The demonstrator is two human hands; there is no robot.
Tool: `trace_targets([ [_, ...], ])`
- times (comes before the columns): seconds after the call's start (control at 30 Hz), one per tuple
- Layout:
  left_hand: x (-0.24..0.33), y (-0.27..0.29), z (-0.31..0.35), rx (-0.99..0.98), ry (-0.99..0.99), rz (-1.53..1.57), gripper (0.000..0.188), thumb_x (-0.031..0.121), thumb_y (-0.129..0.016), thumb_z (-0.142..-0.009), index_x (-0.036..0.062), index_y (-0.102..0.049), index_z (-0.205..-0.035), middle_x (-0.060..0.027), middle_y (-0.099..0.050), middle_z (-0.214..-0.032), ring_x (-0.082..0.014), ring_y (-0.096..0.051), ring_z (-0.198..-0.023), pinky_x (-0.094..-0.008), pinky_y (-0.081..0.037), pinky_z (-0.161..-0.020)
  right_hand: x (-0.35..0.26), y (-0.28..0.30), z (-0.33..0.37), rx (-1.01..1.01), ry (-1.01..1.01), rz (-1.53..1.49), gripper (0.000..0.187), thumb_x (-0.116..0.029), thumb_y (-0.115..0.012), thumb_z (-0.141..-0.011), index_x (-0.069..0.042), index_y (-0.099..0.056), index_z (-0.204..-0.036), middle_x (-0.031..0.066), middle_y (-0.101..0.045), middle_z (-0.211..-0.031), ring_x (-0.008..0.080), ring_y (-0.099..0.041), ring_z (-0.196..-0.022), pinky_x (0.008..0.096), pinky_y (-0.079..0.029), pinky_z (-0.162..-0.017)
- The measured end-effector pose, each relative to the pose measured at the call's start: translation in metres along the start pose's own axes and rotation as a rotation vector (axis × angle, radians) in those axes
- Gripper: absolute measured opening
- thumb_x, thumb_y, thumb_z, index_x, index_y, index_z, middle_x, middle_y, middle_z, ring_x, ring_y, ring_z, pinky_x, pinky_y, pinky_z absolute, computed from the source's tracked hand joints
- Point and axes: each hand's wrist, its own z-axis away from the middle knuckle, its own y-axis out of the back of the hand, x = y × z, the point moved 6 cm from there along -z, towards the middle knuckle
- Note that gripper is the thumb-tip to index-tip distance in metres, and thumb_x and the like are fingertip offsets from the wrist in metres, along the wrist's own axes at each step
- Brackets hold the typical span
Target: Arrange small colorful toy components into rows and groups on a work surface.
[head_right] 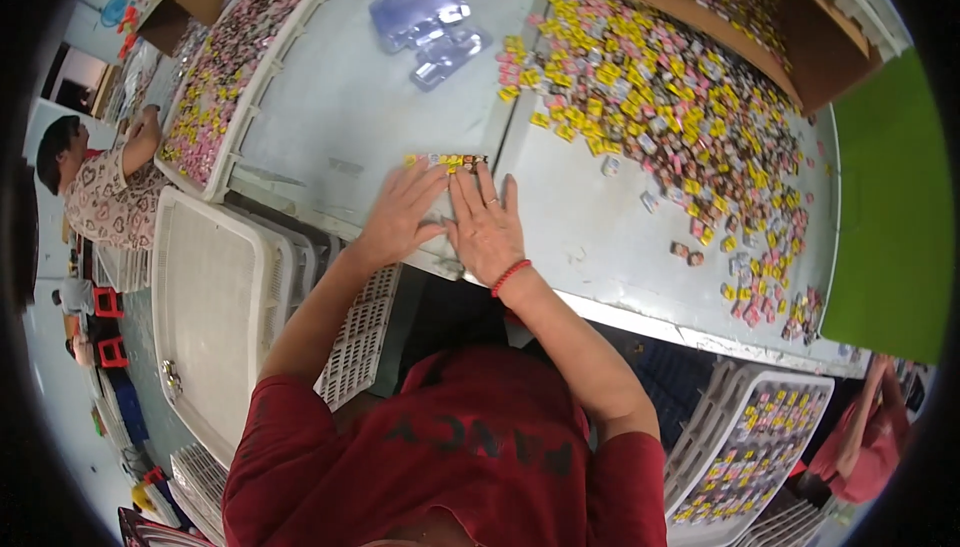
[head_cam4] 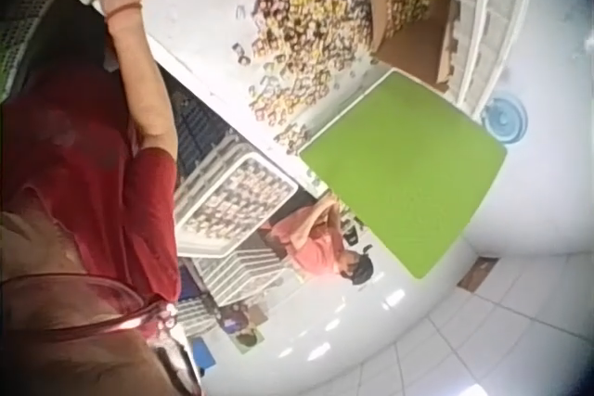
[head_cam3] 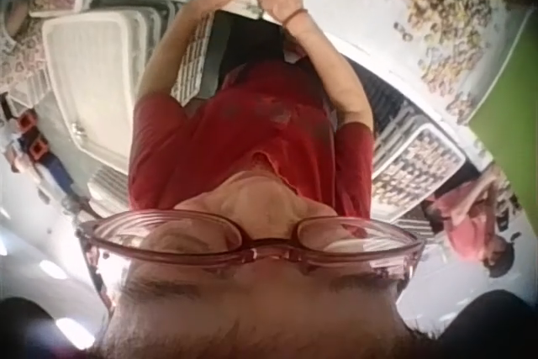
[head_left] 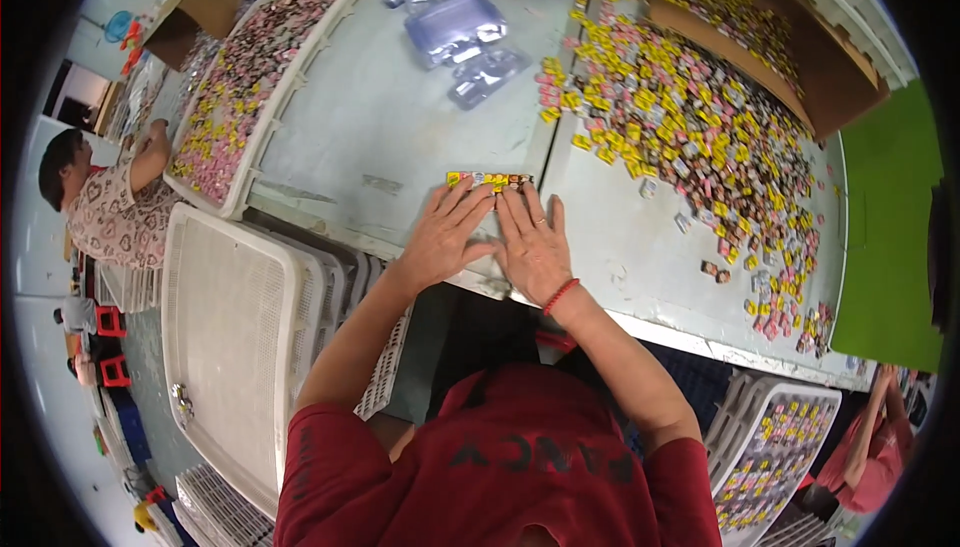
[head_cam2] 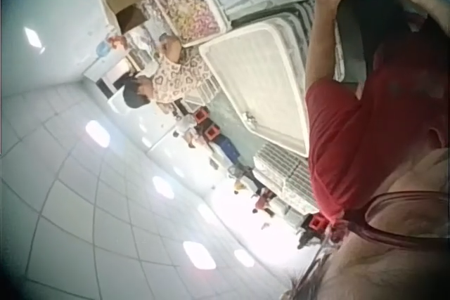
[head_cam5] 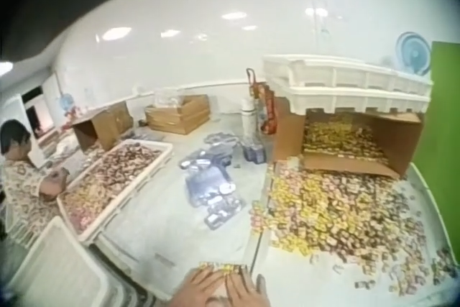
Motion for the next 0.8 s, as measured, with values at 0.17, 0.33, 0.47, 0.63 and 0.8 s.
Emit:
trace_targets([
  [0.17,-0.045,0.017,0.013,0.106,0.066,-0.007,0.053,0.027,-0.068,-0.082,0.0,-0.054,-0.124,-0.0116,-0.05,-0.135,-0.0337,-0.039,-0.132,-0.049,-0.03,-0.106,-0.03,-0.021,-0.039,0.042,-0.016,-0.039,0.06,-0.028,-0.059,-0.087,0.002,-0.043,-0.137,0.0121,-0.037,-0.145,0.0332,-0.029,-0.137,0.058,-0.024,-0.108],
  [0.33,-0.064,0.021,0.006,0.274,0.125,-0.023,0.033,0.016,-0.066,-0.083,0.0011,-0.061,-0.111,-0.0108,-0.061,-0.118,-0.0311,-0.053,-0.116,-0.0447,-0.037,-0.1,-0.038,-0.025,-0.052,0.04,-0.053,-0.055,0.063,-0.034,-0.059,-0.088,0.003,-0.041,-0.137,0.0152,-0.037,-0.144,0.0351,-0.029,-0.136,0.0596,-0.024,-0.107],
  [0.47,-0.086,0.02,-0.038,0.338,0.237,0.1,0.02,0.012,-0.066,-0.081,0.0026,-0.066,-0.099,-0.0134,-0.065,-0.105,-0.0328,-0.057,-0.108,-0.0421,-0.044,-0.092,-0.04,-0.031,-0.064,0.026,-0.057,-0.05,0.065,-0.035,-0.06,-0.088,0.001,-0.04,-0.138,0.0165,-0.036,-0.144,0.0362,-0.029,-0.136,0.0606,-0.023,-0.107],
  [0.63,-0.112,0.005,-0.107,0.303,0.235,-0.211,0.012,0.011,-0.068,-0.078,0.0044,-0.067,-0.088,-0.0105,-0.064,-0.09,-0.0284,-0.059,-0.088,-0.0402,-0.048,-0.081,-0.051,-0.025,-0.065,0.082,-0.016,-0.138,0.066,-0.036,-0.064,-0.086,-0.001,-0.042,-0.137,0.019,-0.034,-0.145,0.039,-0.031,-0.133,0.0613,-0.021,-0.107],
  [0.8,-0.149,-0.027,-0.131,0.069,0.223,-0.406,0.013,0.02,-0.068,-0.078,0.0082,-0.069,-0.083,-0.0084,-0.064,-0.085,-0.0273,-0.06,-0.084,-0.0392,-0.048,-0.08,-0.029,0.002,-0.025,0.121,-0.077,-0.179,0.059,-0.032,-0.064,-0.085,-0.001,-0.047,-0.132,0.0198,-0.04,-0.141,0.0397,-0.037,-0.129,0.0598,-0.023,-0.106],
])
